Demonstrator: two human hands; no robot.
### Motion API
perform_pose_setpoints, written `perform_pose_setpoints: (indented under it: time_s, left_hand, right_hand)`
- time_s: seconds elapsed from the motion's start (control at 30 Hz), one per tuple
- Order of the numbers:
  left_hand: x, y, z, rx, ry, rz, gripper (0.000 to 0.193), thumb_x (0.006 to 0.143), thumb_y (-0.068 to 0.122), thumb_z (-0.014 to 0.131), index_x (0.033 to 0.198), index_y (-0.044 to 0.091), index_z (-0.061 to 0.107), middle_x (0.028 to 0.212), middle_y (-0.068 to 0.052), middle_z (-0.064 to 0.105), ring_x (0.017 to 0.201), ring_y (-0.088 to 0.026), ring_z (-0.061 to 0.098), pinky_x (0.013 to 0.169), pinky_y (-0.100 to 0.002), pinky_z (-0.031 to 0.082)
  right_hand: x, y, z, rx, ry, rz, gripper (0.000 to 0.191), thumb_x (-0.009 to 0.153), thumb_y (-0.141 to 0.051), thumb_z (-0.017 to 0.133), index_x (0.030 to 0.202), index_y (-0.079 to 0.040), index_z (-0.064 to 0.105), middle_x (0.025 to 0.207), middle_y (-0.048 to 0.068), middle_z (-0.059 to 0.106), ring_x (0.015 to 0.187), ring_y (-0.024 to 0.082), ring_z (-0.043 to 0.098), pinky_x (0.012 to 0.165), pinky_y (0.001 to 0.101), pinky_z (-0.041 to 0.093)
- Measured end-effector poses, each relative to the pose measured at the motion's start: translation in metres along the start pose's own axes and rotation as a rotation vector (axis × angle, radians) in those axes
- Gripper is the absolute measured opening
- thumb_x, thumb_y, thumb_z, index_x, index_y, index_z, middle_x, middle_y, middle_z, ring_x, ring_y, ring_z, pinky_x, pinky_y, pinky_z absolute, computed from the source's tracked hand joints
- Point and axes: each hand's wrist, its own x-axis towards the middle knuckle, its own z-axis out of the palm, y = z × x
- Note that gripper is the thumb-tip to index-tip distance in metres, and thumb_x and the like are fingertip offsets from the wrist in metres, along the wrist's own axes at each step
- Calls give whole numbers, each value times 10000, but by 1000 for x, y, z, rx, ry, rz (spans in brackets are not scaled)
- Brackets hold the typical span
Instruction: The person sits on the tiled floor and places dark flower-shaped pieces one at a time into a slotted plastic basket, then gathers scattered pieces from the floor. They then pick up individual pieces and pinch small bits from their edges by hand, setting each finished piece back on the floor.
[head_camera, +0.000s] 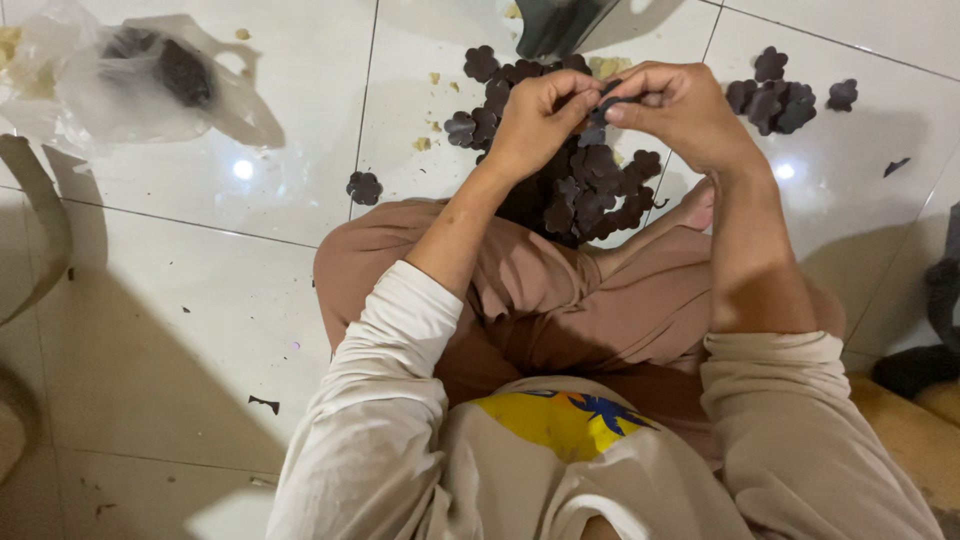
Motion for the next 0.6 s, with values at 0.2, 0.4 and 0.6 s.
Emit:
perform_pose_setpoints:
  time_s: [0.2, 0.4, 0.6]
  left_hand:
    - [-6, 10, -4, 448, 25, 113, 301, 873, 85, 778, 1167, 47, 723, 955, -98, 773, 721, -152, 698, 683, -284, 558]
    - [-6, 13, -4, 463, 62, 75, 253, 873, 78, 766, 1124, 61, 743, 955, -95, 772, 761, -179, 723, 706, -295, 577]
    - [-3, 16, -8, 456, 167, 123, 199, 874, 61, 757, 1073, 54, 748, 994, -97, 770, 815, -174, 750, 708, -291, 579]
  right_hand:
    - [-3, 45, -80, -707, 315, 23, 173, 998, -105, 784, 1162, -51, 769, 1078, 119, 769, 890, 141, 712, 715, 266, 575]
    - [-44, 69, -139, -1320, 706, -434, 262, 757, -31, 795, 1012, 15, 760, 955, 163, 749, 858, 285, 722, 717, 359, 583]
    - [16, 65, -35, -681, 198, 323, 388, 871, -288, 807, 1202, -98, 734, 1179, 105, 716, 1061, 250, 686, 928, 374, 532]
